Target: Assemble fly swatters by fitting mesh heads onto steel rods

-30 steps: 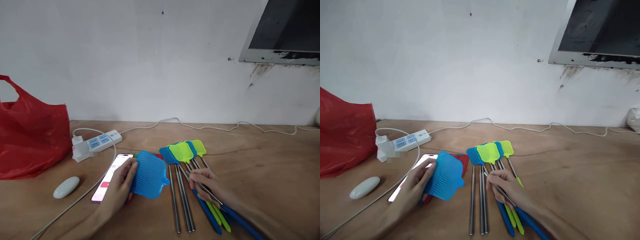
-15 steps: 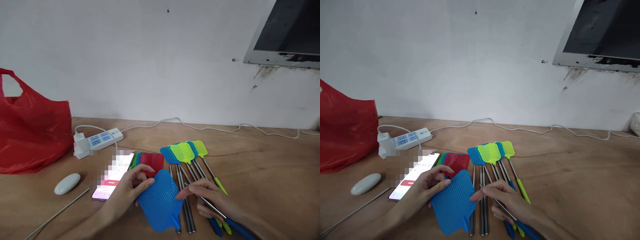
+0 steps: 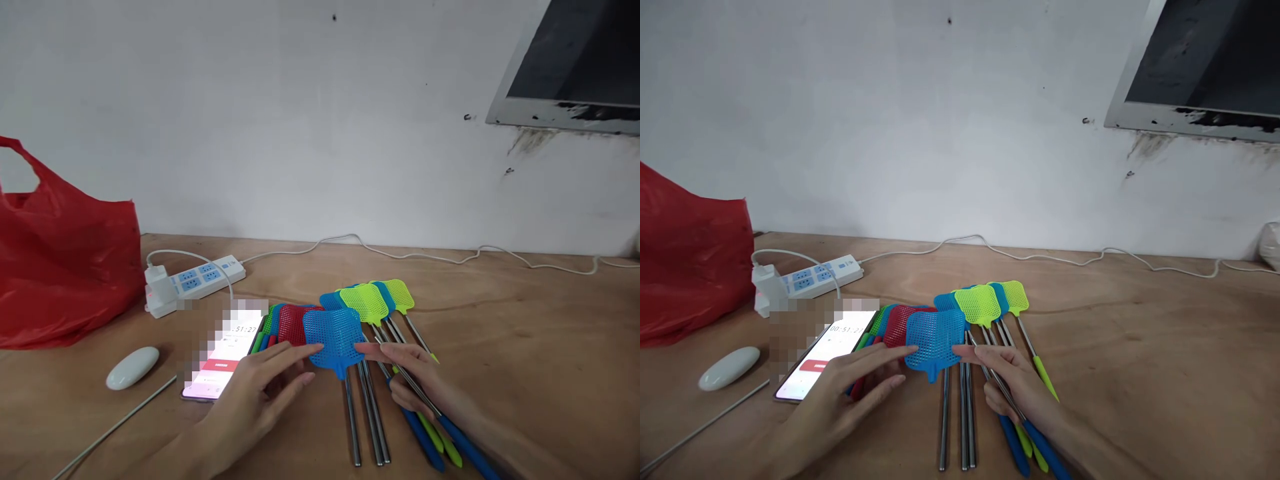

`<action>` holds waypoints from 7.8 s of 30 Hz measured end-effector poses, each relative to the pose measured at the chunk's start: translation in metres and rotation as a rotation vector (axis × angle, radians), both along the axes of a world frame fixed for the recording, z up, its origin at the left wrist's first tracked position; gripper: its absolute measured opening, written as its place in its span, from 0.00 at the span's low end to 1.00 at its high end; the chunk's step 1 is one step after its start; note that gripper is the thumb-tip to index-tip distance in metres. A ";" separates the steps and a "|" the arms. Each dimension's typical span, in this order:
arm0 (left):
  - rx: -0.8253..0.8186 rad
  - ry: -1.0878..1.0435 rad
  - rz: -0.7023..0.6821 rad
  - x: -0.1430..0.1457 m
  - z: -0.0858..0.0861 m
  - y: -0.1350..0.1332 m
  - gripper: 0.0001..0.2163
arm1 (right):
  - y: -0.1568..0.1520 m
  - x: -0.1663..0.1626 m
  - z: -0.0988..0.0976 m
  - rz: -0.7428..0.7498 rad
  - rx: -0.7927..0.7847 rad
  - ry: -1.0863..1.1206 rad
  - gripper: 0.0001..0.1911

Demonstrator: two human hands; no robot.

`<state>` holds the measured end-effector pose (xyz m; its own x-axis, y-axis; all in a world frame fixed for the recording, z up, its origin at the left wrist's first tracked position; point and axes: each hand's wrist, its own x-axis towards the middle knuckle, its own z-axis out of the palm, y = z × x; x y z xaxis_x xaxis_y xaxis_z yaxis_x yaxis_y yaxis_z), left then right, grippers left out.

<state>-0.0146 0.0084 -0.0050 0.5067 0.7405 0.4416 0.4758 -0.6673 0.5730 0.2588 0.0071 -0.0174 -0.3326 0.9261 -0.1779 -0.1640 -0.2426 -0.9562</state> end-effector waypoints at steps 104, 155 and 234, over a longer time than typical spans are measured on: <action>-0.170 0.243 -0.140 0.001 0.009 -0.007 0.19 | 0.001 -0.003 0.005 -0.270 0.154 0.224 0.11; -0.074 0.280 -0.115 -0.005 0.010 -0.003 0.07 | -0.001 -0.004 0.009 -0.327 0.061 0.265 0.15; 0.104 0.428 -0.005 -0.015 0.011 -0.026 0.18 | -0.009 0.003 0.026 -0.336 0.259 -0.156 0.15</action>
